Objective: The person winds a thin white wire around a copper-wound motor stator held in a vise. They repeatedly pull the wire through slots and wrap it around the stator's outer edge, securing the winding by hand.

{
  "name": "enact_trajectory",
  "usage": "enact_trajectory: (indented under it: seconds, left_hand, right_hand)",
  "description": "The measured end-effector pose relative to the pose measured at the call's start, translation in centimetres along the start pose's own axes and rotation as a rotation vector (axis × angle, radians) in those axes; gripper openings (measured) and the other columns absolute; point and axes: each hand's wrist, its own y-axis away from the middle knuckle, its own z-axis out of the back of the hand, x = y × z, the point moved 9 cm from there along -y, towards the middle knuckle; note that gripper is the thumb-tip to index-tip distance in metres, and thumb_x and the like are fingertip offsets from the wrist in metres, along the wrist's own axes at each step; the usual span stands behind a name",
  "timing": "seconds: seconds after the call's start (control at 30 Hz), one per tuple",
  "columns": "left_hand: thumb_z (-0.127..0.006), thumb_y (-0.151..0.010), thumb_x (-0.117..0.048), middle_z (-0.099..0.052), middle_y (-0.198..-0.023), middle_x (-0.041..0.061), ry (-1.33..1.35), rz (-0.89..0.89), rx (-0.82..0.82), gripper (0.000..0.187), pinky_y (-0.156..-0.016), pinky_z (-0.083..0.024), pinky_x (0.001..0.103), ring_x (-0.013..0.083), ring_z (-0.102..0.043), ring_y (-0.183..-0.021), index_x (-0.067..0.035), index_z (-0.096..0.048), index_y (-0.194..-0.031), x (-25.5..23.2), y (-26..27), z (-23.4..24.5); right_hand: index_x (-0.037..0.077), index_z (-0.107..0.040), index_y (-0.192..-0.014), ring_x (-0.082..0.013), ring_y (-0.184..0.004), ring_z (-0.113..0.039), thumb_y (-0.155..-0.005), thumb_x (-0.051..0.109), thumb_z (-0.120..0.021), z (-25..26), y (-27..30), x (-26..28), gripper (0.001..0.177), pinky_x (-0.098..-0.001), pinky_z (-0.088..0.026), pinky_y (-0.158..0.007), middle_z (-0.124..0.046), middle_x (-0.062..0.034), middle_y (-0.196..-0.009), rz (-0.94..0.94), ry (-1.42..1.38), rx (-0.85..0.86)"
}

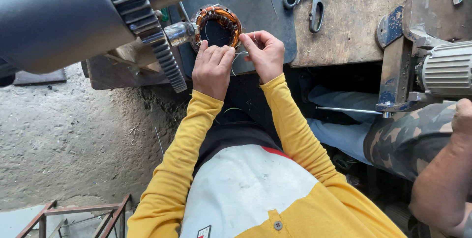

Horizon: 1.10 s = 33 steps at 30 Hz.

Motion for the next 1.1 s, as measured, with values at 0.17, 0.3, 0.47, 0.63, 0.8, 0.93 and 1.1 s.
enact_trajectory:
  seconds: [0.17, 0.3, 0.47, 0.63, 0.8, 0.93, 1.1]
  left_hand:
    - [-0.071, -0.091, -0.006, -0.072, -0.11, 0.005, 0.035, 0.017, -0.016, 0.022, -0.114, -0.048, 0.047, 0.0238, -0.068, -0.108, -0.006, -0.074, -0.112, 0.6, 0.2, 0.0]
    - [-0.072, -0.089, -0.005, -0.072, -0.108, 0.004, 0.06, 0.016, -0.06, 0.021, -0.11, -0.05, 0.046, 0.0229, -0.068, -0.106, -0.007, -0.074, -0.109, 0.9, 0.1, 0.0]
    - [-0.073, -0.09, -0.006, -0.071, -0.109, 0.007, 0.07, -0.019, -0.031, 0.019, -0.101, -0.052, 0.046, 0.0252, -0.067, -0.104, -0.004, -0.073, -0.109, 0.8, -0.1, 0.4]
    - [-0.073, -0.087, -0.003, -0.071, -0.11, 0.008, 0.063, -0.018, -0.019, 0.023, -0.099, -0.053, 0.045, 0.0255, -0.067, -0.106, -0.004, -0.073, -0.11, 0.7, -0.1, 0.3]
    - [-0.074, -0.087, 0.0, -0.072, -0.111, 0.009, 0.094, 0.05, -0.034, 0.025, -0.093, -0.055, 0.041, 0.0275, -0.07, -0.104, -0.003, -0.074, -0.112, 1.1, 0.4, -0.1]
    - [-0.073, -0.089, 0.003, -0.074, -0.111, 0.009, 0.119, 0.084, -0.029, 0.026, -0.089, -0.057, 0.039, 0.0276, -0.073, -0.1, -0.003, -0.075, -0.115, 1.6, 0.5, -0.4]
    - [-0.071, -0.089, 0.004, -0.074, -0.112, 0.01, 0.113, 0.087, -0.002, 0.029, -0.091, -0.057, 0.039, 0.0281, -0.072, -0.101, -0.004, -0.076, -0.116, 1.6, 1.0, -1.1]
  right_hand:
    - [0.001, -0.073, -0.1, -0.0012, -0.069, -0.062, -0.096, 0.015, -0.076, -0.3, 0.7, -0.2, 0.015, -0.0231, -0.062, -0.061, -0.067, 0.0038, -0.081, 0.014, -0.115, -0.033]
    - [0.0, -0.073, -0.101, -0.0014, -0.07, -0.061, -0.097, 0.014, -0.076, -0.5, 0.8, -0.3, 0.015, -0.0234, -0.062, -0.062, -0.066, 0.0034, -0.081, 0.027, -0.103, -0.056]
    - [0.001, -0.072, -0.098, -0.0016, -0.069, -0.063, -0.094, 0.015, -0.078, -0.6, -1.1, -0.3, 0.016, -0.0231, -0.062, -0.061, -0.069, 0.0029, -0.081, -0.035, -0.011, 0.05]
    - [0.004, -0.07, -0.096, -0.0012, -0.066, -0.061, -0.092, 0.016, -0.08, -0.9, -2.1, -0.3, 0.016, -0.0235, -0.063, -0.058, -0.065, 0.0037, -0.078, -0.18, -0.025, 0.167]
    - [0.003, -0.072, -0.101, -0.0012, -0.064, -0.062, -0.094, 0.016, -0.077, -1.0, -0.4, 1.9, 0.015, -0.0216, -0.058, -0.056, -0.067, 0.0045, -0.077, -0.037, 0.152, 0.085]
    - [0.001, -0.069, -0.098, -0.0013, -0.063, -0.059, -0.096, 0.015, -0.076, -0.7, 0.0, 0.4, 0.016, -0.0224, -0.06, -0.057, -0.062, 0.0052, -0.075, -0.096, 0.005, 0.022]
    - [0.0, -0.066, -0.095, -0.0001, -0.064, -0.056, -0.094, 0.014, -0.078, -0.6, -0.1, -1.1, 0.018, -0.0237, -0.062, -0.06, -0.056, 0.0075, -0.074, -0.081, -0.066, -0.043]
